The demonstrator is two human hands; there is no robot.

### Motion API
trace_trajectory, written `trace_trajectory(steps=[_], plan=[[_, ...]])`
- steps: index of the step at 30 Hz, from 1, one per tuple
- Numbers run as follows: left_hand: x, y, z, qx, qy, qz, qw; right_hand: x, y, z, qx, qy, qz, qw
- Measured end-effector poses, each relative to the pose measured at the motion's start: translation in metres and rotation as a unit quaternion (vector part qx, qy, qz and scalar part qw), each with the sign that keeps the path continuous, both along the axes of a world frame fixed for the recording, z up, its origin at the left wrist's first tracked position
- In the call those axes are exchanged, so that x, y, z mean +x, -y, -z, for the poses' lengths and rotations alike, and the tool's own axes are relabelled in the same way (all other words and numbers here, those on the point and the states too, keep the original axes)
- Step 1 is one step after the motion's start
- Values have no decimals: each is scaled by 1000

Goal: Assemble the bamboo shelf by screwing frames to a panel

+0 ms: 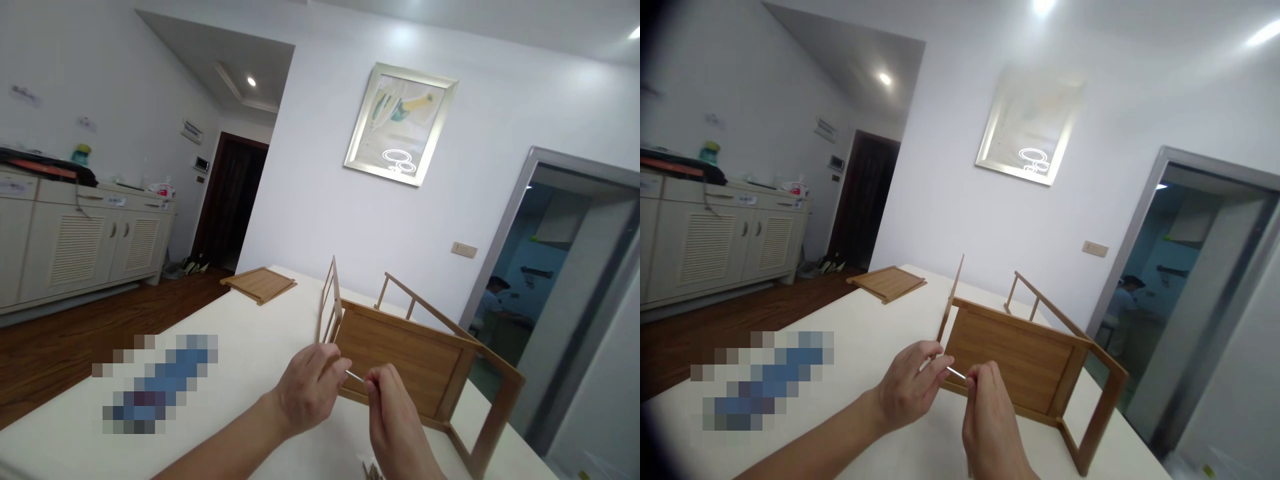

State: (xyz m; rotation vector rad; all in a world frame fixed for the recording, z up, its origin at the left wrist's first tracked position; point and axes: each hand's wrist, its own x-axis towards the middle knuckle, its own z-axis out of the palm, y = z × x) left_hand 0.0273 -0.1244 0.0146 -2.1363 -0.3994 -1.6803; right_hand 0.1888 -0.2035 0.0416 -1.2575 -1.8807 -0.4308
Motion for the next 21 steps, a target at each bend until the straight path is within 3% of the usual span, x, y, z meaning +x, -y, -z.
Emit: trace_trajectory(steps=[7, 10, 12, 15, 17, 19, 21], plan=[[-6, -9, -8, -74, 67, 58, 993, -10, -15, -13, -9, -58, -29, 998], [-12, -20, -10, -159, 138, 78, 974, -2, -29, -11, 16, -86, -26, 996], [-16, -32, -16, -243, 195, 82, 947, 10, -41, -2, 42, -91, -14, 995], [-22, -55, -38, -355, 238, 104, 898, 34, -58, 16, 106, -72, 24, 991], [-24, -69, -59, -390, 242, 111, 881, 46, -65, 21, 169, -31, 49, 984], [-25, -81, -82, -394, 245, 102, 880, 54, -68, 12, 219, -4, 74, 973], [-25, -90, -99, -386, 261, 95, 880, 58, -70, -8, 264, 5, 100, 959]])
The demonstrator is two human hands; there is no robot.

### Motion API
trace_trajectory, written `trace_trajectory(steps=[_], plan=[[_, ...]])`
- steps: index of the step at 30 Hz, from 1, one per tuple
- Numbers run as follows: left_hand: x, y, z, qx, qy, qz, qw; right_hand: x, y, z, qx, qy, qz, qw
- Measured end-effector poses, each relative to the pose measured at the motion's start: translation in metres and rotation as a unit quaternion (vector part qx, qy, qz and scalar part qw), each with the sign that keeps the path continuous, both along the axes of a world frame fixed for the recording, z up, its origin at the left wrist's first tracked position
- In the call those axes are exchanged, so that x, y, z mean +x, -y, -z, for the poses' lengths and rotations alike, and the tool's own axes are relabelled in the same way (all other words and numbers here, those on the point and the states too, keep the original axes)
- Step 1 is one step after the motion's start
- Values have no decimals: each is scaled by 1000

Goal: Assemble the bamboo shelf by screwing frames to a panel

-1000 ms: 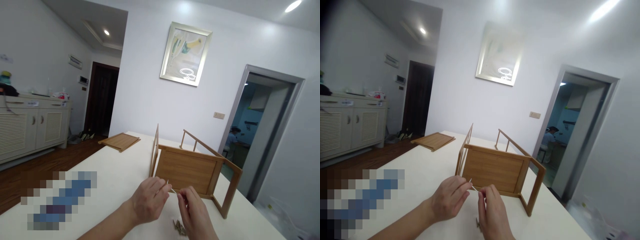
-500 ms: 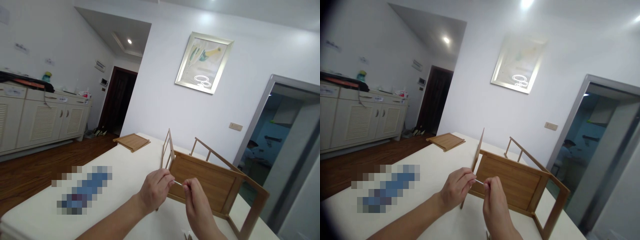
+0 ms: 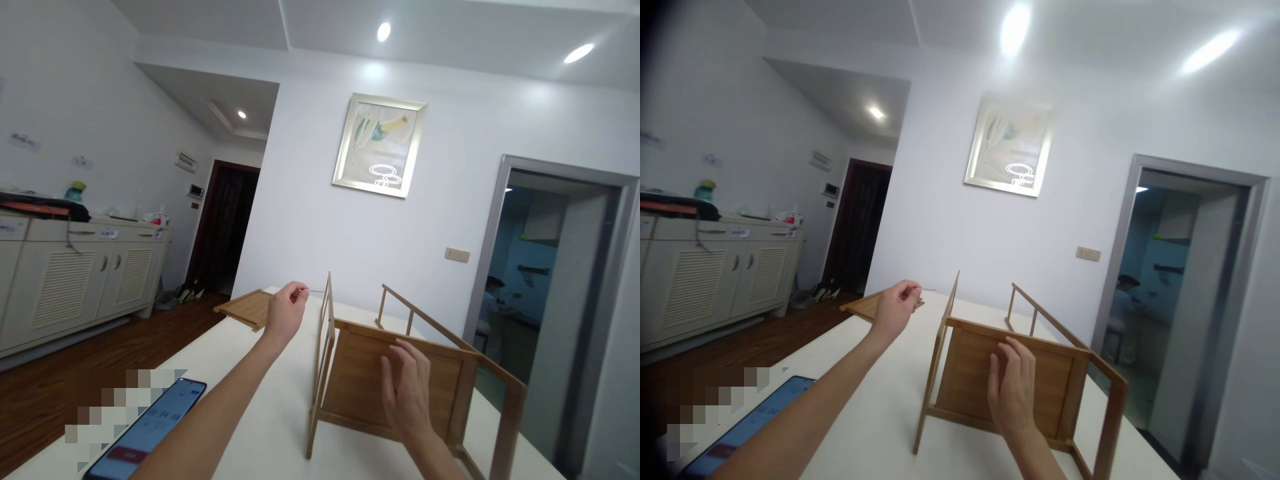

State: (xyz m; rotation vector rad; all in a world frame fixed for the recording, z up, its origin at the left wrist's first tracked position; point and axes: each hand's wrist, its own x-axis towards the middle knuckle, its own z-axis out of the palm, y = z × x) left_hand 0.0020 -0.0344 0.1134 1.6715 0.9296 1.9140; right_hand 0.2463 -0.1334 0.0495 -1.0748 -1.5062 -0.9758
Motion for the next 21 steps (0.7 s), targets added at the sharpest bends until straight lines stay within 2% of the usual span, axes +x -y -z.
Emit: trace_trajectory(steps=[3, 5, 6, 10, 14, 21], plan=[[4, -9, -9, -5, 47, 5, 999, 4, -8, -34, 45, -1, 40, 998], [9, -14, -4, -25, 83, 27, 996, 9, -17, -45, 60, 3, 69, 996], [11, -16, 0, -41, 97, 42, 994, 12, -21, -45, 64, 6, 84, 994], [20, -24, 16, -78, 105, 81, 988, 27, -34, -19, 65, 15, 137, 988], [23, -22, 26, -92, 99, 104, 985, 43, -31, 6, 39, 56, 166, 984], [31, -4, 42, -101, 92, 127, 982, 46, -28, 10, 39, 38, 198, 979]])
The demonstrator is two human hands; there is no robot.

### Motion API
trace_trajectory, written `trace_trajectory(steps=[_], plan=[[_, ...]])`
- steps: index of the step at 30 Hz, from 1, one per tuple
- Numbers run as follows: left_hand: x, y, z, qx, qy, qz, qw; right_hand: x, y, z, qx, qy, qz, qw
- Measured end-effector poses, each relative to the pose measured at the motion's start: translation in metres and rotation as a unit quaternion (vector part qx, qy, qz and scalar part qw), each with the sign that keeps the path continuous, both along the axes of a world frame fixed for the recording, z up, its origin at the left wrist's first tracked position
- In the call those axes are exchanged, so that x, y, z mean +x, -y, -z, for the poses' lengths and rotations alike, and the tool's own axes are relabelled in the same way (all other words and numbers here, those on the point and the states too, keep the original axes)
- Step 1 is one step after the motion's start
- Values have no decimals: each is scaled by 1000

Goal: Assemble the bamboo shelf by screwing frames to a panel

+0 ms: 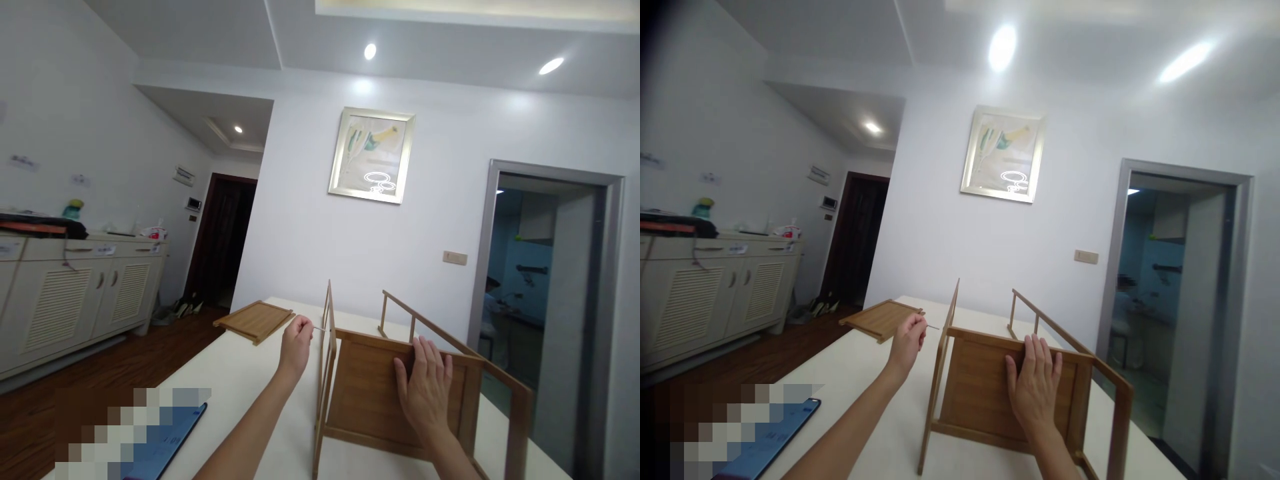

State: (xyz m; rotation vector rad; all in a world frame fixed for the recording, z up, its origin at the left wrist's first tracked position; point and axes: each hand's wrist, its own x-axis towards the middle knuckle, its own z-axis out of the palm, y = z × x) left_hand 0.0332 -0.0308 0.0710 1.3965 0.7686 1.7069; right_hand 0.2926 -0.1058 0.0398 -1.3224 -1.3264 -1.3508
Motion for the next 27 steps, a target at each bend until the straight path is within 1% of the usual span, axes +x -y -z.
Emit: trace_trajectory(steps=[6, 9, 13, 15, 21, 27], plan=[[9, 7, 2, 2, 33, 21, 999, -1, 1, -3, 1, -12, -7, 1000], [7, 9, 2, 7, 24, 4, 1000, -1, 2, -5, -9, -18, 0, 1000], [4, 11, 4, 38, -17, -54, 998, -3, 1, -5, -10, -29, 4, 1000], [3, 12, 3, 51, -28, -68, 996, -4, 0, -3, -10, -30, 3, 1000], [1, 12, 1, 54, -31, -77, 995, -5, -1, -1, -12, -32, 3, 999], [2, 7, 4, 57, -35, -72, 995, -7, -1, -3, -9, -31, 1, 999]])
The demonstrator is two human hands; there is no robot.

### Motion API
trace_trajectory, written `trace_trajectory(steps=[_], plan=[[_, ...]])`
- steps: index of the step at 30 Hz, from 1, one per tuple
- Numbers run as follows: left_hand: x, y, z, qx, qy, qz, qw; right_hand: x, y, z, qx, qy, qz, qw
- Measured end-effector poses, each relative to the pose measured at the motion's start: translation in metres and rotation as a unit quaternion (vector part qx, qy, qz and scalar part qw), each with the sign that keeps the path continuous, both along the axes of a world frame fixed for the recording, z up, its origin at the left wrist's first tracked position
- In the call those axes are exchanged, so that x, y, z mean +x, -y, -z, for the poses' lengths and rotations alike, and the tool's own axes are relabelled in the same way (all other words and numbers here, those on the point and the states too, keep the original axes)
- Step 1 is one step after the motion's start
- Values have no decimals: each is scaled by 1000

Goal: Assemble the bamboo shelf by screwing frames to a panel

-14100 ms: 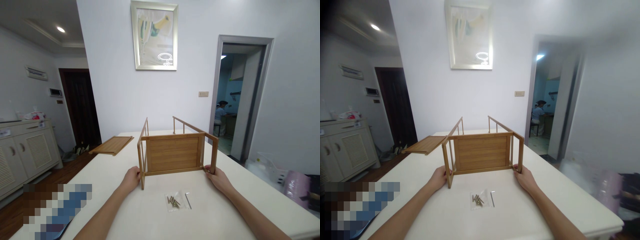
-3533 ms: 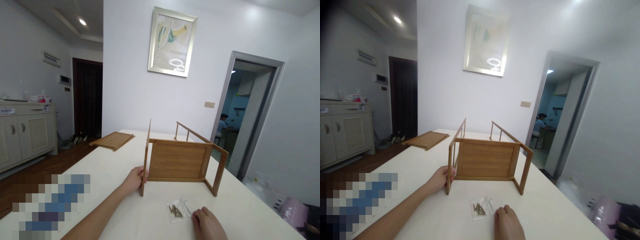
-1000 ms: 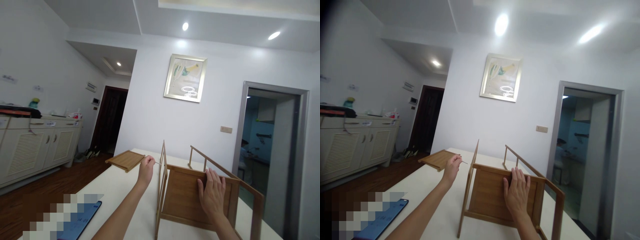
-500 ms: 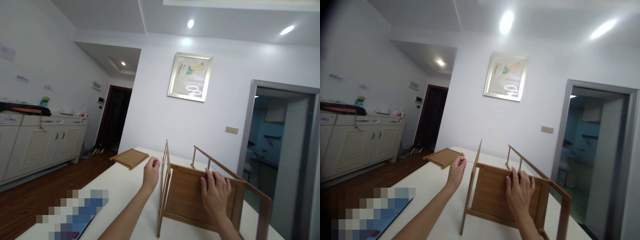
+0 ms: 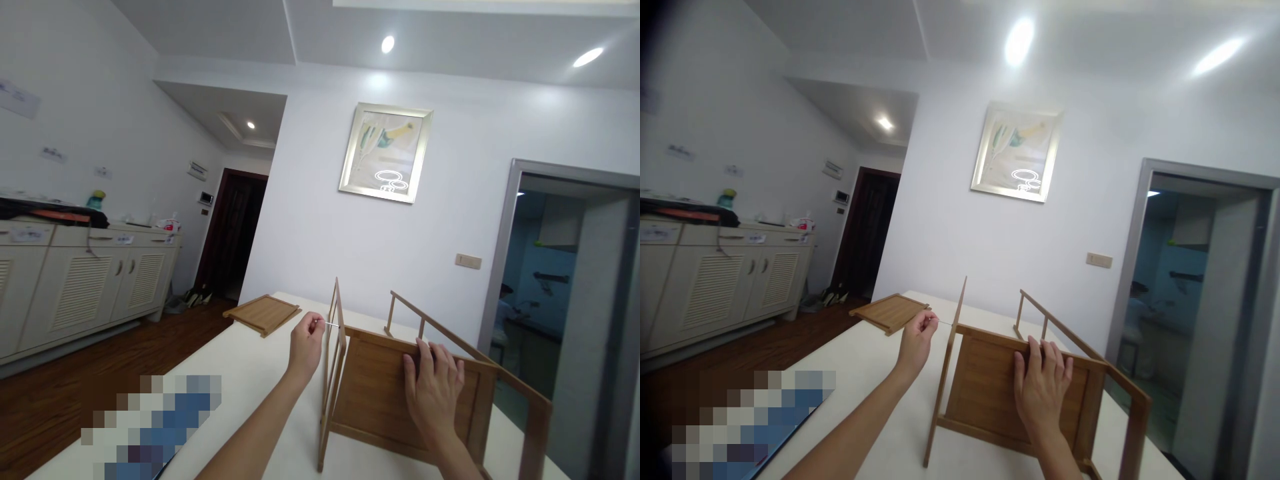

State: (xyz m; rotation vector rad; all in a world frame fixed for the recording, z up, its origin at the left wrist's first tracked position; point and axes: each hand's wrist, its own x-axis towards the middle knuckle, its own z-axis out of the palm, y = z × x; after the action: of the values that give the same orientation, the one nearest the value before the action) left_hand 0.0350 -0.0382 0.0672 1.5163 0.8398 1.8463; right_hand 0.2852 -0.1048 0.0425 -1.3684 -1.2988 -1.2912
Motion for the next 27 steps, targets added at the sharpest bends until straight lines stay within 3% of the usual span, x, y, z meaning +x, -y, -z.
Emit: trace_trajectory(steps=[16, 27], plan=[[-2, 2, 2, 35, -16, -11, 999, -4, 1, -2, 12, 5, 11, 1000], [-1, -3, 6, 65, 32, 8, 997, -2, -1, -1, 17, 11, 25, 999]])
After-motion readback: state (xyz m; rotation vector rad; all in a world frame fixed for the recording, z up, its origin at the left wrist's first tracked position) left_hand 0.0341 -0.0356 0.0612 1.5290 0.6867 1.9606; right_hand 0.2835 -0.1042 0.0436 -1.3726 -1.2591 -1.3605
